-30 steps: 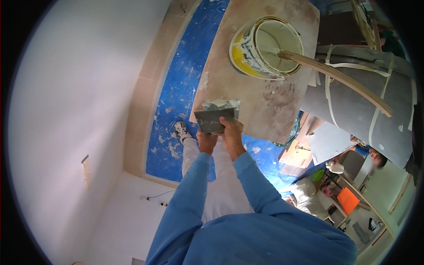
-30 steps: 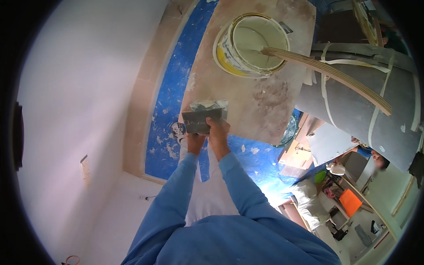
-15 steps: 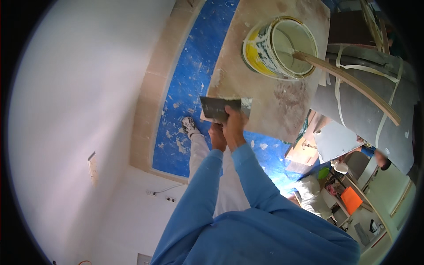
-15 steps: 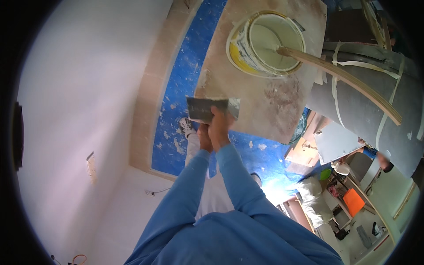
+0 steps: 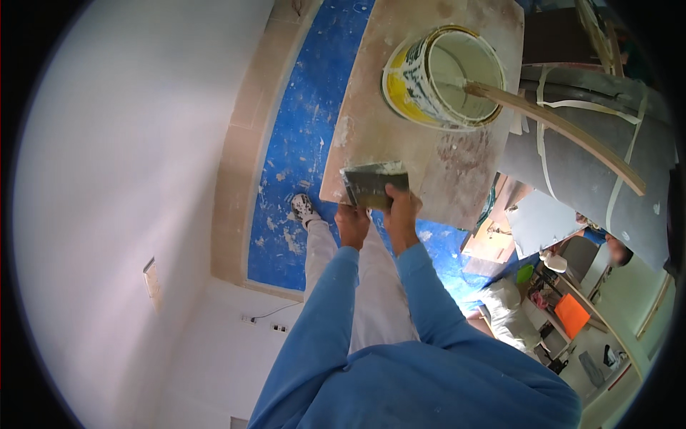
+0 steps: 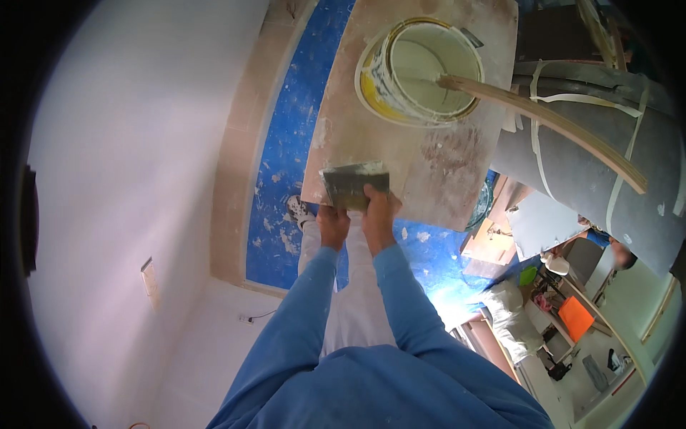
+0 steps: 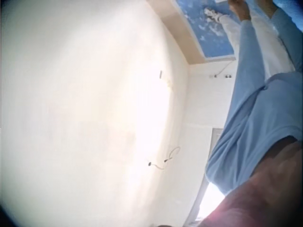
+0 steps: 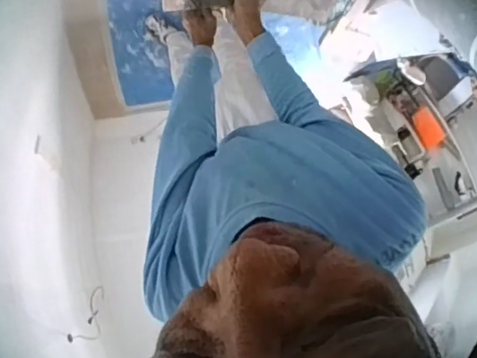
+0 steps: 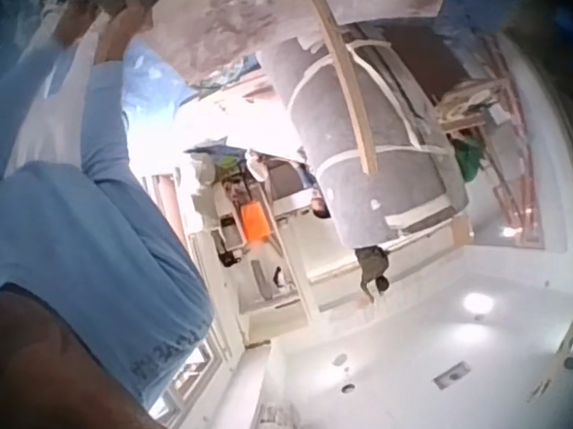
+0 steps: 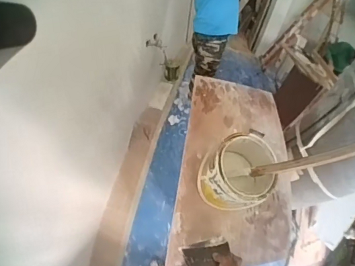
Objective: The person applies plaster to a ceiling using two spatulas, taking plaster from a bucket and smoothing it over cracks and holes.
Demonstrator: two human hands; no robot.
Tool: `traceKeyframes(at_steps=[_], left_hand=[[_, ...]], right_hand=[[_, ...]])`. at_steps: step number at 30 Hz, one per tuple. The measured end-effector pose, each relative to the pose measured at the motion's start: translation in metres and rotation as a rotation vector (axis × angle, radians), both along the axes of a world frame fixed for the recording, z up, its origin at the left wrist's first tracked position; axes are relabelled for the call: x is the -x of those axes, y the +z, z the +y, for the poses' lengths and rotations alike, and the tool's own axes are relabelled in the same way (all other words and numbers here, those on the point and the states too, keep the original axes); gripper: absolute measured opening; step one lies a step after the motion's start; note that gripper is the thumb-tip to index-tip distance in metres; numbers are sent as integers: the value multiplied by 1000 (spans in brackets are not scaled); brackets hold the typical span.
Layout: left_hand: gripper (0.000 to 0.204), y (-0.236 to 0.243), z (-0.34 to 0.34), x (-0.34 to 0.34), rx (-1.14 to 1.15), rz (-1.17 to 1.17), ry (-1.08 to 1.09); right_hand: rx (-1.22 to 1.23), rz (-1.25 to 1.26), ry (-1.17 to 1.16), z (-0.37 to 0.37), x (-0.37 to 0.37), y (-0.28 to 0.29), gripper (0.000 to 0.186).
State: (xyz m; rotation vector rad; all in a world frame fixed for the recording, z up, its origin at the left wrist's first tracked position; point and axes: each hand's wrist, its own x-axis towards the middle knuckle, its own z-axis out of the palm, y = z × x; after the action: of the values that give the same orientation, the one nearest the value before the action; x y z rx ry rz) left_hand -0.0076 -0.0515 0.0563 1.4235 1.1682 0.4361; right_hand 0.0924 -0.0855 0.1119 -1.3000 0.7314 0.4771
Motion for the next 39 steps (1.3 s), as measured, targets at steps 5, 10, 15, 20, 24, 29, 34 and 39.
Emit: traceKeyframes(at_steps=[5,10,15,20,24,29,34,39], left_hand=[[27,-22,4,0,69,-86,-11],[24,-11,5,-4,47,-125,68],[22,14,12,-4,262,20,-35],[22,2,10,1,214,35,-22],[24,-5,6,3,130,40,-21],[27,-2,8,10,-164,89,-132],[19,1,0,0,-364,19,-2],[23,-12,4,17,-281,111,-207]], right_hand=[[26,35,120,19,-46,19,21],[57,-53,165,-3,-30,-3,13],[60,-132,219,-8,-36,-5,7],[60,-109,278,-2,-38,5,8],[112,-117,344,5,-31,-2,13],[103,-59,426,45,0,9,16],[120,-268,469,39,14,8,15],[374,-420,692,41,12,-8,26]])
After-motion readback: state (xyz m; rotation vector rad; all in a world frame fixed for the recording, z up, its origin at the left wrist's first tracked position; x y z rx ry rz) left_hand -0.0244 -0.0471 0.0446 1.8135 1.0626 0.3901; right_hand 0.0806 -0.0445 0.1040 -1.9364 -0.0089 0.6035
